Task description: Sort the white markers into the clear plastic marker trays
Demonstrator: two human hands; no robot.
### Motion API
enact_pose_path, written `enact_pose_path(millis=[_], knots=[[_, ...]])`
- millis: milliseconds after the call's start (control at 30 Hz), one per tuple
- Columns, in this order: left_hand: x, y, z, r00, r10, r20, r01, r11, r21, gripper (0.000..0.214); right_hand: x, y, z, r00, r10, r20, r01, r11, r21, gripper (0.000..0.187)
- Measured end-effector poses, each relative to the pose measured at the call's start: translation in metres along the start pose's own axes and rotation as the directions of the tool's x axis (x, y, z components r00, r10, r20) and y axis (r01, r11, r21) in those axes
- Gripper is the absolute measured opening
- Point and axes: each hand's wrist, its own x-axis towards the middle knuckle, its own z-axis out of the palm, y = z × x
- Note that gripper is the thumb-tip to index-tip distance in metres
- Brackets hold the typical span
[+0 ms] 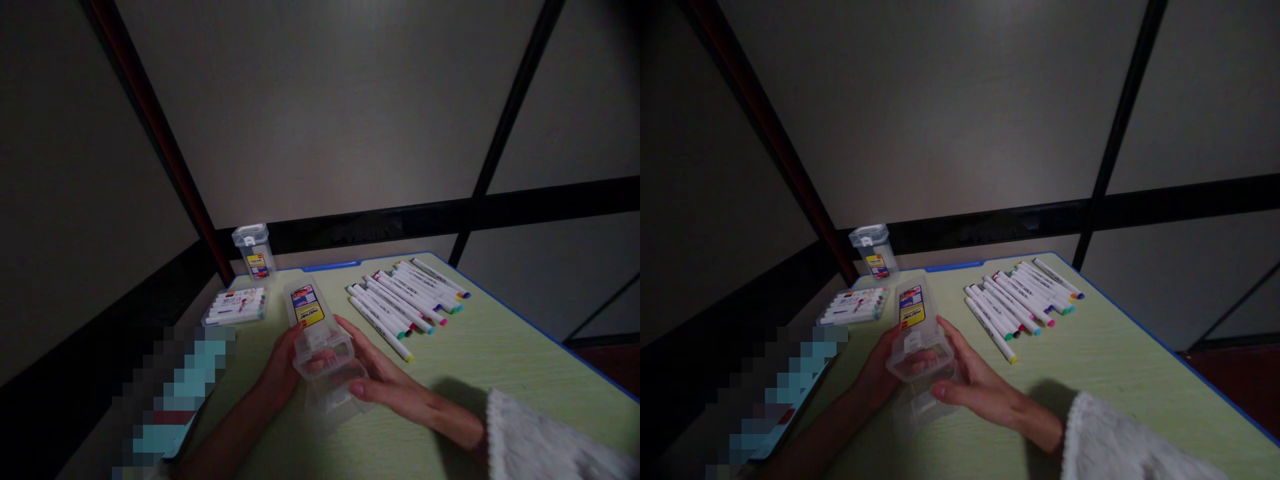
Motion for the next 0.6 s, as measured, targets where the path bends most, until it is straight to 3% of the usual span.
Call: enact_pose_path(millis=[300, 467, 600], knots=[[0.002, 0.004, -0.005, 0.999, -0.016, 0.046, 0.019, 0.998, -0.065, 0.039, 0.000, 0.004, 0.000, 0.998, -0.048, 0.035, 0.047, 0.998, 0.037, 0.084], [0.006, 0.006, -0.007, 1.000, 0.004, 0.019, -0.002, 0.995, -0.099, 0.034, -0.002, 0.014, 0.000, 1.000, -0.013, -0.013, 0.014, 0.998, 0.066, 0.083], [0.008, 0.009, -0.010, 0.997, -0.027, 0.072, 0.033, 0.996, -0.087, 0.037, -0.004, 0.017, 0.001, 0.999, 0.035, -0.028, -0.033, 0.997, 0.067, 0.086]])
